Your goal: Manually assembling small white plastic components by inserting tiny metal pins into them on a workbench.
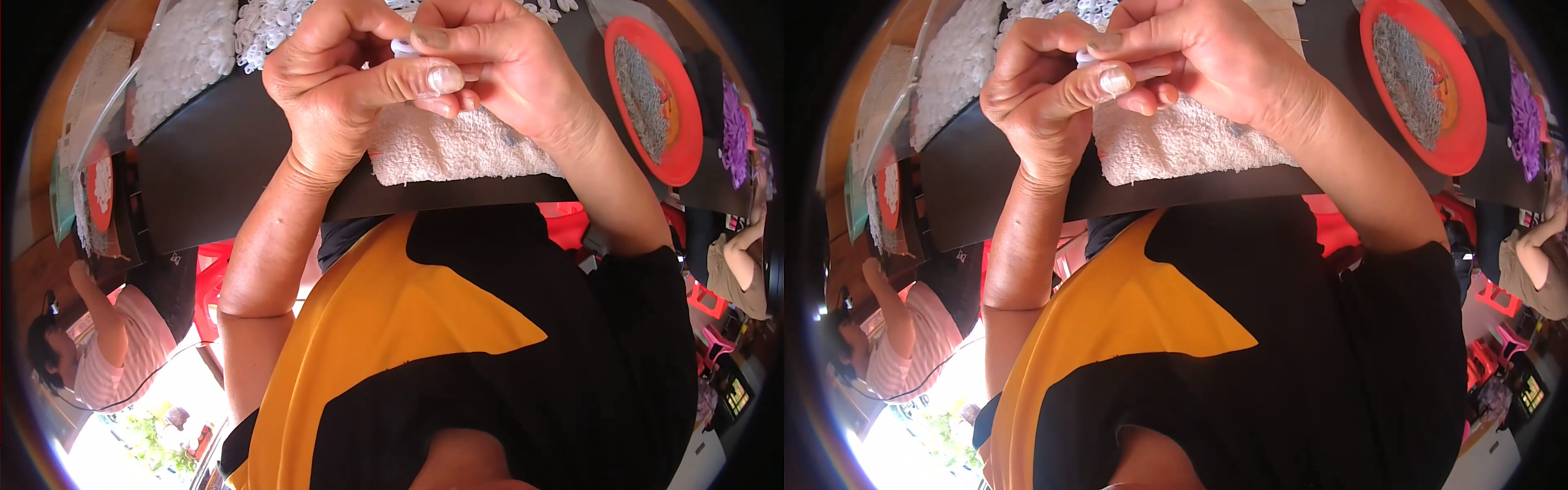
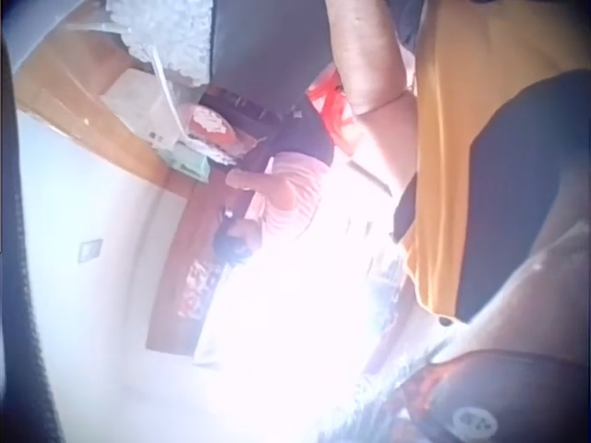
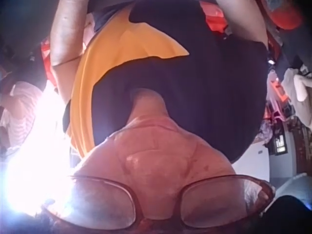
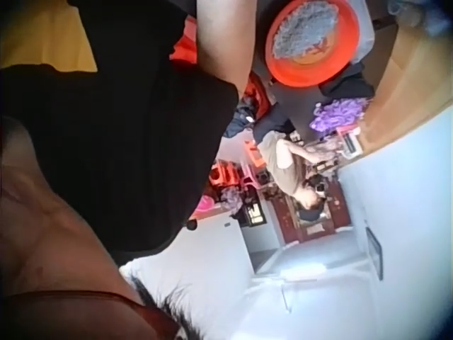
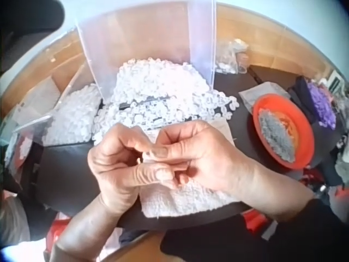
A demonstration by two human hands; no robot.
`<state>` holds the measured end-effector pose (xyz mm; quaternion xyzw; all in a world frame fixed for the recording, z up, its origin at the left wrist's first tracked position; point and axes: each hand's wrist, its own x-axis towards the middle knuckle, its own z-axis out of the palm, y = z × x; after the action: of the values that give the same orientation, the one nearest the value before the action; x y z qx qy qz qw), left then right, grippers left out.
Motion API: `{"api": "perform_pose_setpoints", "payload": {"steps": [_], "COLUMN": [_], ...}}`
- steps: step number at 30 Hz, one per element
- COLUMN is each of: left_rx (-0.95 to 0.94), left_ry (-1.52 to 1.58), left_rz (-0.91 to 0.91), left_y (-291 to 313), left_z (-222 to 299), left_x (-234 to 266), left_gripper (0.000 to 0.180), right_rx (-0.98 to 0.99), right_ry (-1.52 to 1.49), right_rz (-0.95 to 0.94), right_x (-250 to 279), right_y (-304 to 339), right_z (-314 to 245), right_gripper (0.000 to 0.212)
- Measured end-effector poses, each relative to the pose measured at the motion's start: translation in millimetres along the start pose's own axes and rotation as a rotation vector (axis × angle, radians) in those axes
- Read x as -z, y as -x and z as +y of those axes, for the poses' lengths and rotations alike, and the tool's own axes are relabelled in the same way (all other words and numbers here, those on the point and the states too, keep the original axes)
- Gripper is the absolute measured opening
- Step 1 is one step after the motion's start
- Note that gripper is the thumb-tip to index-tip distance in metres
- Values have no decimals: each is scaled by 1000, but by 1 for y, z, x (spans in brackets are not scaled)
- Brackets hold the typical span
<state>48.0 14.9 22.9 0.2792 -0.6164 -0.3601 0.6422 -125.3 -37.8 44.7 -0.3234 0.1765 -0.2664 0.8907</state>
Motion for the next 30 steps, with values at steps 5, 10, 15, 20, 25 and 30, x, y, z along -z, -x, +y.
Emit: {"api": "perform_pose_setpoints", "payload": {"steps": [5, 10, 15, 20, 25, 30], "left_rx": [122, 277, 463, 425, 448, 473], "left_ry": [124, 104, -6, -101, -144, -142], "left_rz": [42, 252, 270, 253, 252, 196], "left_y": [0, -6, -4, -3, -5, -7], "left_z": [7, 7, 14, 15, 15, 13], "left_x": [-9, -19, -17, -13, -18, -16], "left_gripper": [27, 27, 11, 8, 9, 10], "right_rx": [114, 381, 458, 534, 636, 543], "right_ry": [408, 513, 651, 801, 975, 919], "right_rz": [-18, 174, 281, 242, 202, 205], "right_x": [-7, -7, -9, -4, 0, 4], "right_y": [4, 0, -1, -6, -7, -9], "right_z": [-7, -8, -1, 1, -4, 0], "right_gripper": [21, 15, 12, 6, 6, 5]}}
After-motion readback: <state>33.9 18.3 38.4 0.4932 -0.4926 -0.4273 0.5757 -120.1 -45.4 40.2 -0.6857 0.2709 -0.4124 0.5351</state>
